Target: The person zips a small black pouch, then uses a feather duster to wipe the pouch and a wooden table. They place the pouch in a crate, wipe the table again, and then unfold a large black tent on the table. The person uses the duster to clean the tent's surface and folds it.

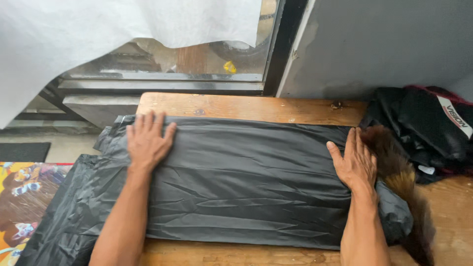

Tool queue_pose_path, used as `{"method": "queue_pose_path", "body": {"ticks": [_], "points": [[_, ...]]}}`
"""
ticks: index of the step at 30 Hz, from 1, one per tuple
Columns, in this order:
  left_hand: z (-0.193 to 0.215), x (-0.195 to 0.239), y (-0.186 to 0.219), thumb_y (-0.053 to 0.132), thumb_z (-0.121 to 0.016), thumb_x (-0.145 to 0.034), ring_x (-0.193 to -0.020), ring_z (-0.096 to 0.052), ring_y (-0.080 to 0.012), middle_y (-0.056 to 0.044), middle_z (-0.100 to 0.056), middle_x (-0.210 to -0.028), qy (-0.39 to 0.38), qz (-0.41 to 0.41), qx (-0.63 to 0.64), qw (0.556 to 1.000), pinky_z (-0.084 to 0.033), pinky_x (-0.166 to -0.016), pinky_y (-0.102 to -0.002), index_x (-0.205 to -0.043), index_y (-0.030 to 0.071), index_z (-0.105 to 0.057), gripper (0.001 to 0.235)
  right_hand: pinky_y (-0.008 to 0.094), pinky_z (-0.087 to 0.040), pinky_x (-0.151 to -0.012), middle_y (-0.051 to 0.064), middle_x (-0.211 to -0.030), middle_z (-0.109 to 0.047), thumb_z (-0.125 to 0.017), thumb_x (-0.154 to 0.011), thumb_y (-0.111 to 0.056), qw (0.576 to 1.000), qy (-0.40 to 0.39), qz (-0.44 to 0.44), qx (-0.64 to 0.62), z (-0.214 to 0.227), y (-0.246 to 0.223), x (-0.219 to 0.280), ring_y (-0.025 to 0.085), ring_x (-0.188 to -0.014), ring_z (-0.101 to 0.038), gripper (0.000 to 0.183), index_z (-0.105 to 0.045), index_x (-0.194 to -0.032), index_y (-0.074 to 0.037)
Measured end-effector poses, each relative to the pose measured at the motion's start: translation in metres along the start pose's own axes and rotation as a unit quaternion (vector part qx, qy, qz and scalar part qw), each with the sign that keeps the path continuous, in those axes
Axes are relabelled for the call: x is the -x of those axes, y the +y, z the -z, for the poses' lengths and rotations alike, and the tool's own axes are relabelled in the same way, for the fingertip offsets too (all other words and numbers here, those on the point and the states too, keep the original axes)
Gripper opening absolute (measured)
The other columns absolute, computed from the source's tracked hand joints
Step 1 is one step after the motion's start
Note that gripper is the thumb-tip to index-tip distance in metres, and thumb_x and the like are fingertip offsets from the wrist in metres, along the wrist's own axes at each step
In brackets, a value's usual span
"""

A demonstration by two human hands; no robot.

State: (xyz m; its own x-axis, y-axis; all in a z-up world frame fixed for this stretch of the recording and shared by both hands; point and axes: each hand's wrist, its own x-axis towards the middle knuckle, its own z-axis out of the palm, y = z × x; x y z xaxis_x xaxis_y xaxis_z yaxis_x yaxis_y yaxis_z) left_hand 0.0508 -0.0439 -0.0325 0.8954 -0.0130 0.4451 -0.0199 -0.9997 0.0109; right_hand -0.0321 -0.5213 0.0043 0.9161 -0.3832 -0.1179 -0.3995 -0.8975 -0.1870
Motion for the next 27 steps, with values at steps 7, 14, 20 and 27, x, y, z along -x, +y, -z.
{"method": "queue_pose_path", "body": {"ticks": [7,14,20,27], "points": [[0.053,-0.020,-0.004,0.091,-0.045,-0.065,-0.112,-0.054,-0.0454,-0.007,-0.032,-0.152,-0.199,0.200,0.103,0.954,-0.044,-0.090,-0.055,-0.144,0.028,-0.042,0.101,0.053,-0.026,-0.109,0.015,-0.159,-0.017,-0.021,-0.094,-0.066,1.000,0.010,0.016,0.010,0.001,-0.005,-0.001,0.036,-0.140,-0.028,0.083,-0.017,-0.153,-0.008],[0.080,-0.030,0.008,0.083,-0.042,-0.067,-0.115,-0.047,-0.0472,-0.008,-0.026,-0.152,-0.240,0.214,0.101,0.941,-0.041,-0.089,-0.057,-0.146,0.024,-0.034,0.099,0.053,-0.011,-0.113,0.019,-0.156,-0.014,-0.030,-0.091,-0.060,0.996,0.036,0.001,0.085,-0.014,-0.009,-0.015,0.033,-0.143,-0.015,0.085,-0.016,-0.148,0.001],[0.064,-0.021,0.003,0.084,-0.044,-0.068,-0.101,-0.056,-0.0487,-0.010,-0.036,-0.144,-0.170,0.182,0.074,0.966,-0.045,-0.079,-0.057,-0.142,0.020,-0.043,0.098,0.052,-0.011,-0.113,0.022,-0.151,-0.026,-0.056,-0.084,-0.058,0.971,0.148,0.184,0.036,-0.008,-0.208,0.047,0.037,-0.141,-0.020,0.089,-0.029,-0.144,0.002],[0.064,-0.022,0.007,0.082,-0.042,-0.073,-0.106,-0.053,-0.0515,-0.014,-0.034,-0.146,-0.191,0.176,0.070,0.963,-0.042,-0.082,-0.060,-0.146,0.016,-0.041,0.099,0.045,-0.003,-0.117,0.014,-0.156,-0.020,-0.024,-0.082,-0.068,0.951,0.020,0.296,-0.091,-0.104,-0.290,0.079,0.026,-0.145,-0.014,0.093,-0.024,-0.147,-0.003]]}}
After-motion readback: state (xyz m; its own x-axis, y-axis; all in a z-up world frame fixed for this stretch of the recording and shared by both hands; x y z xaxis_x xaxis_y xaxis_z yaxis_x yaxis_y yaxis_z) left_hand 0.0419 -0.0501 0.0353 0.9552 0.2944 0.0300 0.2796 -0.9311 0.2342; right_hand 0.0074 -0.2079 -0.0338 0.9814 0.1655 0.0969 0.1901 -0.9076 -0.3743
